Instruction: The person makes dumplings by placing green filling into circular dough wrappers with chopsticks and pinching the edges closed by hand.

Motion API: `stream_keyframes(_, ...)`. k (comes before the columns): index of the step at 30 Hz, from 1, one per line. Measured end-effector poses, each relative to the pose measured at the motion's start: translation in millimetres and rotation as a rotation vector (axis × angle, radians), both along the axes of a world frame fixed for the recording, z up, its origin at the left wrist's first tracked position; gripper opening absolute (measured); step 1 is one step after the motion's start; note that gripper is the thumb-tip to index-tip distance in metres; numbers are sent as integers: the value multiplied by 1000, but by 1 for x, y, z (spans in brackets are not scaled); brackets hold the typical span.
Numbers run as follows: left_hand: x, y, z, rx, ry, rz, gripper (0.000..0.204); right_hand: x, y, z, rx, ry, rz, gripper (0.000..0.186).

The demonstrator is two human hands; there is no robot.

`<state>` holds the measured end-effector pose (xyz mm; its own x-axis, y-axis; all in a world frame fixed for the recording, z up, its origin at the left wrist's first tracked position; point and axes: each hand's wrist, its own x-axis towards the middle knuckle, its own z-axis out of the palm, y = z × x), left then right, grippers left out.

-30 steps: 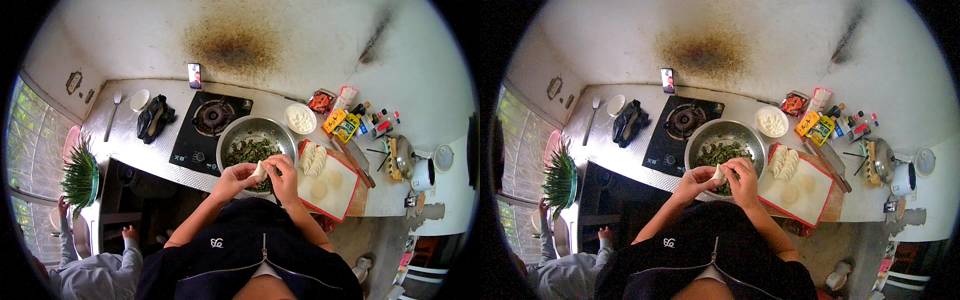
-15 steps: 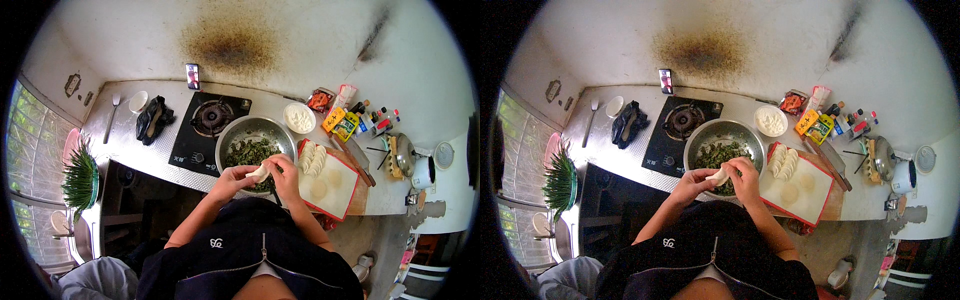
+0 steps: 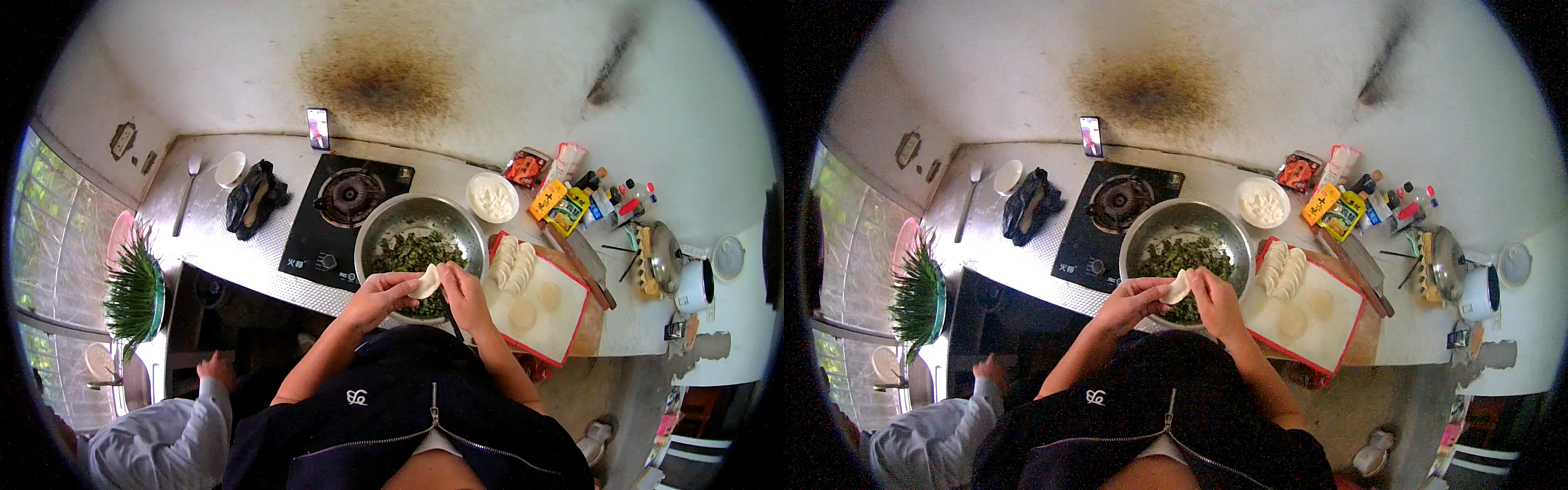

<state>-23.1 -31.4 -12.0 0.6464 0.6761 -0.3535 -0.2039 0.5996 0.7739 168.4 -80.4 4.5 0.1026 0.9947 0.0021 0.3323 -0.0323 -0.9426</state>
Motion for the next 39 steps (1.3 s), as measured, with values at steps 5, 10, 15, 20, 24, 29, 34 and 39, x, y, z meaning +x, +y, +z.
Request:
stream_keyframes(5,0,4,8,12,58,-62,35,4,2,-5,115,-5,-9,29)
stream_keyframes(10,-3,7,8,11,27,-90,35,4,0,-7,96,-9,13,29)
stream_keyframes(15,4,5,2,-34,-55,-5,36,7,-3,-8,-69,248,-13,28)
stream_keyframes(20,9,2,5,-39,-68,29,36,2,-5,-2,60,28,8,28)
stream_keyframes(24,9,1,-7,-41,-15,14,35,5,-7,-4,113,6,12,27)
stream_keyframes(29,19,-9,0,-147,-114,113,35,10,-14,-13,-61,203,39,25)
stream_keyframes(34,20,-17,-10,-153,-104,122,36,9,-19,-9,159,42,47,25)
stream_keyframes(39,19,-17,-14,-167,-112,91,37,18,-24,-13,-113,316,104,27)
